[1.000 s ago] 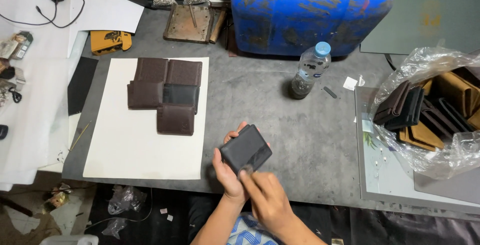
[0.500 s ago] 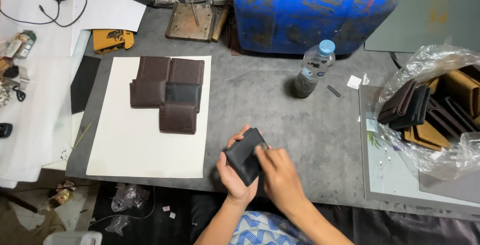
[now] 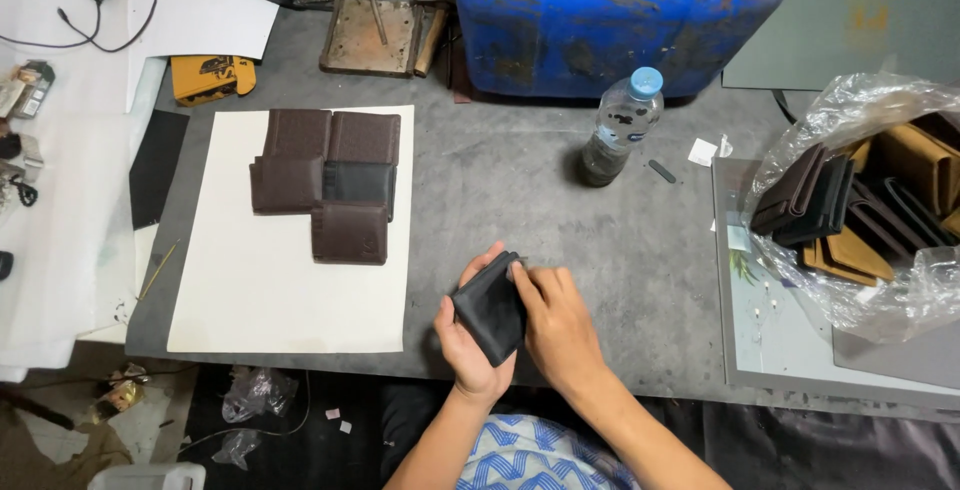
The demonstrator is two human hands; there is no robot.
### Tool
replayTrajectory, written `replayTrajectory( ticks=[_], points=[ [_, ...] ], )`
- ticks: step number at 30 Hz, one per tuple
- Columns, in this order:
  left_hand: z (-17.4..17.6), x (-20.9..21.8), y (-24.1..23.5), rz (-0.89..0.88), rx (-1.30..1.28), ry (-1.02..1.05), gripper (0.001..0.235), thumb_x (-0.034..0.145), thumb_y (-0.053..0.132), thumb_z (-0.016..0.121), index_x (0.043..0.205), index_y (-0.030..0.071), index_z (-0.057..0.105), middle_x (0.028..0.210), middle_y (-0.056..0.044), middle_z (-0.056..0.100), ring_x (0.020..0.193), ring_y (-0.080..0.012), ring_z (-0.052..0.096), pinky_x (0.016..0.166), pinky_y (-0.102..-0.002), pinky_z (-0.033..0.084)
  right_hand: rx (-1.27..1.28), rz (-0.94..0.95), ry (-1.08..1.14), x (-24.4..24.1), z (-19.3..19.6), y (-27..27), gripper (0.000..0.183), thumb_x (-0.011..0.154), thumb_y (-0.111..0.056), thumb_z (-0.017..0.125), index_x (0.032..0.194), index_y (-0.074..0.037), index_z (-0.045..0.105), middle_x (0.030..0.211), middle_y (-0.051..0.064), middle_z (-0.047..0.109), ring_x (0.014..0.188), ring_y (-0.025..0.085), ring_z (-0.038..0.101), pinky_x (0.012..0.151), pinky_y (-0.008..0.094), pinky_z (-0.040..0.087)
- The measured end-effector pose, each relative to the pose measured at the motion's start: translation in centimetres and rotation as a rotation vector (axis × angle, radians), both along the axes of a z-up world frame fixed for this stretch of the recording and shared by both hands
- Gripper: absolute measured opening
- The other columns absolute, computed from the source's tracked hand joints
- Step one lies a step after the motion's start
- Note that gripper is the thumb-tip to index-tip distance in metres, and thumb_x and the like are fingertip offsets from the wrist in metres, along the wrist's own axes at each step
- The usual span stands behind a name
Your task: Inspecting the interior and exterior of leather wallets on a workbench
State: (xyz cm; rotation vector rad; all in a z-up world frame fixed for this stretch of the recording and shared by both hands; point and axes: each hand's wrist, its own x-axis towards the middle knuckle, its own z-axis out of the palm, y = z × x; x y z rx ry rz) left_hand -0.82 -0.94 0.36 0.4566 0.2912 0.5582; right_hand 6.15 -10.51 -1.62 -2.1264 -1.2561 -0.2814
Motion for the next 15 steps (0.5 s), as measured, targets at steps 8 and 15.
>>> replayTrajectory(
  ticks=[8, 15],
  points=[
    [-1.2, -0.1, -0.1, -0.009, 0.040, -0.059, 0.075, 0.099, 0.054, 0.039, 0.153, 0.002, 0.041, 0.162, -0.024, 0.039, 0.138, -0.0368, 0.050, 0.117, -0.047, 0.037, 0.109, 0.150, 0.058, -1.1, 3.2, 0.9, 0.031, 0.100, 0.001, 0.057, 0.131, 0.008, 0.057, 0.106, 0.018, 0.058, 0.089, 0.035, 0.055, 0.088, 0.045, 0.053],
    [-1.6, -0.5, 0.1, -0.059, 0.080, -0.041, 0.077, 0.099, 0.056, 0.038, 0.158, 0.006, 0.035, 0.165, -0.020, 0.035, 0.142, -0.0344, 0.045, 0.119, -0.045, 0.035, 0.123, 0.081, 0.031, -1.1, 1.3, 1.3, 0.037, 0.102, -0.005, 0.060, 0.138, 0.002, 0.057, 0.111, 0.018, 0.061, 0.091, 0.033, 0.057, 0.079, 0.040, 0.052]
  ],
)
